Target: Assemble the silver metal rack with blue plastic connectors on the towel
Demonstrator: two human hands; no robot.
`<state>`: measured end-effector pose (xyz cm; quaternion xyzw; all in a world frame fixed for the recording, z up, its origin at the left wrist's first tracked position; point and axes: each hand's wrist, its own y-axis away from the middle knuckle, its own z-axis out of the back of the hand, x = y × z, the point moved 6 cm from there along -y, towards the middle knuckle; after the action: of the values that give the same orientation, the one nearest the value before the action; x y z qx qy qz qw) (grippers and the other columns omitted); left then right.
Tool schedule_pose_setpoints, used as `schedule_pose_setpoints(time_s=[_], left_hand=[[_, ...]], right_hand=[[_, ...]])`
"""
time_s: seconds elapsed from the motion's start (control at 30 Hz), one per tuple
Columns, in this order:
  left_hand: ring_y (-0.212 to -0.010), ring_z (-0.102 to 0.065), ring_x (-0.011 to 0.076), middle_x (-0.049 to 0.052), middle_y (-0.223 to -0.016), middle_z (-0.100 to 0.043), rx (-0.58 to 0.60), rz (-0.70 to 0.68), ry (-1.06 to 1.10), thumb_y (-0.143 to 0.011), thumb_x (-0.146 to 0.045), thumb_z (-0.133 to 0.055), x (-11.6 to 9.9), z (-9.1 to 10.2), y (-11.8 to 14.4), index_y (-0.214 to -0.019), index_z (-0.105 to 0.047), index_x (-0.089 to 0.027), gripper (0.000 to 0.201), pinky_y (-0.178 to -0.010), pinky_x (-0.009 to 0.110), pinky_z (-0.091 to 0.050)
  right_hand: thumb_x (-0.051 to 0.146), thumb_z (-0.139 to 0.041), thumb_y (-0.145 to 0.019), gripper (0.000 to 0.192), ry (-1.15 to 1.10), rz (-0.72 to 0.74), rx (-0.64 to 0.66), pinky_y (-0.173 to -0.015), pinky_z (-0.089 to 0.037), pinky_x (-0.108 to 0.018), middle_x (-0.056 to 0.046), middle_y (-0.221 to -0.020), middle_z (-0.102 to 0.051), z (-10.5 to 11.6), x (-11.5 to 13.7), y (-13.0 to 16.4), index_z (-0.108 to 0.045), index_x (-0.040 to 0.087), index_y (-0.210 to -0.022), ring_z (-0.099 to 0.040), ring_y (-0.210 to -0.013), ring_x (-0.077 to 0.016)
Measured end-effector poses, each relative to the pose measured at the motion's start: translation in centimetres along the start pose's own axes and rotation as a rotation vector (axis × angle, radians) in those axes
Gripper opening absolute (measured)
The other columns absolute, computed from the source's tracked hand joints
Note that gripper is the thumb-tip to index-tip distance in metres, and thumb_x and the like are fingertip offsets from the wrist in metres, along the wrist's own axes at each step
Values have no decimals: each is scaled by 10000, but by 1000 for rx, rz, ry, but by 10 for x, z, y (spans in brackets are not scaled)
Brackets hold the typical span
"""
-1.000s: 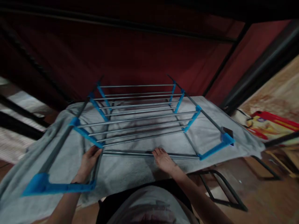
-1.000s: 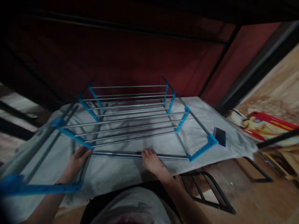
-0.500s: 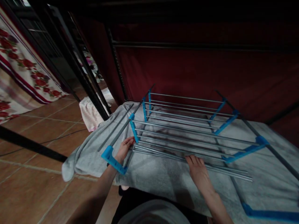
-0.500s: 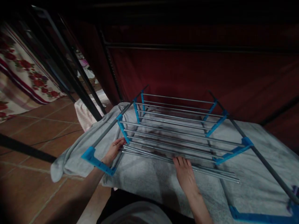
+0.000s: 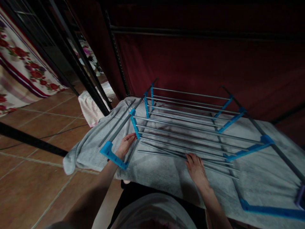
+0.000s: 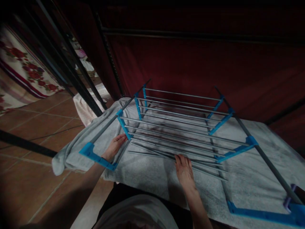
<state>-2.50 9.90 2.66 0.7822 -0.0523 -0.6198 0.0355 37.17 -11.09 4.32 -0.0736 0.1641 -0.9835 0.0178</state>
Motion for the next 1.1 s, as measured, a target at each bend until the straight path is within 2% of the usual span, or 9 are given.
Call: schedule_pose_setpoints(time_s=[0.13, 0.33, 0.43, 0.53, 0.73, 0.87, 1.1], left_hand=[[-867, -678, 183, 86, -949, -763, -61, 14, 41, -600, -382, -891, -6, -3, 11, -969, -743, -132, 470, -893, 305, -515], [-857, -685, 199, 84, -906, -761, -150, 3, 15, -611, -402, -890, -19, 10, 45, -974, -744, -116, 484, -854, 325, -538], [-844, -690, 201, 70, -892, -761, -193, -8, 35, -585, -373, -912, -23, 21, 66, -939, -742, -126, 463, -850, 328, -547], [-824, -686, 183, 72, -890, -757, -219, -10, 53, -576, -380, -922, -22, 29, 84, -927, -737, -126, 471, -825, 308, -549], [-709, -651, 154, 78, -822, -735, -248, 27, -5, -548, -427, -925, -14, 37, 110, -888, -728, -113, 503, -702, 281, -534], [-658, -629, 161, 75, -759, -721, -266, 36, -48, -521, -461, -917, -12, 36, 120, -823, -725, -115, 499, -639, 293, -517], [-631, -628, 168, 64, -707, -709, -300, 10, -12, -567, -438, -891, -23, 21, 128, -814, -709, -125, 438, -607, 285, -503]], right_hand=[[173, -404, -973, 376, 35, 38, 22, -957, -456, -451, -126, -1173, -641, 0, 0, -1, -602, 196, -1291, -581, -1088, -275], [94, -385, -937, 511, 57, 165, -8, -1046, -417, -436, -95, -1285, -619, -1, 5, 10, -494, 207, -1423, -562, -1153, -252], [128, -399, -946, 505, 41, 172, -20, -1022, -429, -433, -89, -1267, -623, -2, 4, 12, -481, 227, -1434, -570, -1136, -250], [185, -413, -967, 420, 13, 156, -37, -953, -453, -420, -97, -1193, -638, -3, 3, 11, -532, 213, -1369, -594, -1068, -250], [315, -419, -1013, 317, -46, 182, -38, -906, -454, -410, -100, -1119, -642, -3, 4, 14, -580, 205, -1263, -598, -1046, -257], [328, -433, -1012, 297, -55, 198, -28, -912, -450, -416, -103, -1079, -651, -3, 4, 19, -600, 194, -1218, -596, -1048, -264], [238, -365, -1015, 376, -72, 251, -89, -1019, -414, -433, -99, -1169, -672, 1, -1, 26, -578, 199, -1321, -595, -1099, -239]])
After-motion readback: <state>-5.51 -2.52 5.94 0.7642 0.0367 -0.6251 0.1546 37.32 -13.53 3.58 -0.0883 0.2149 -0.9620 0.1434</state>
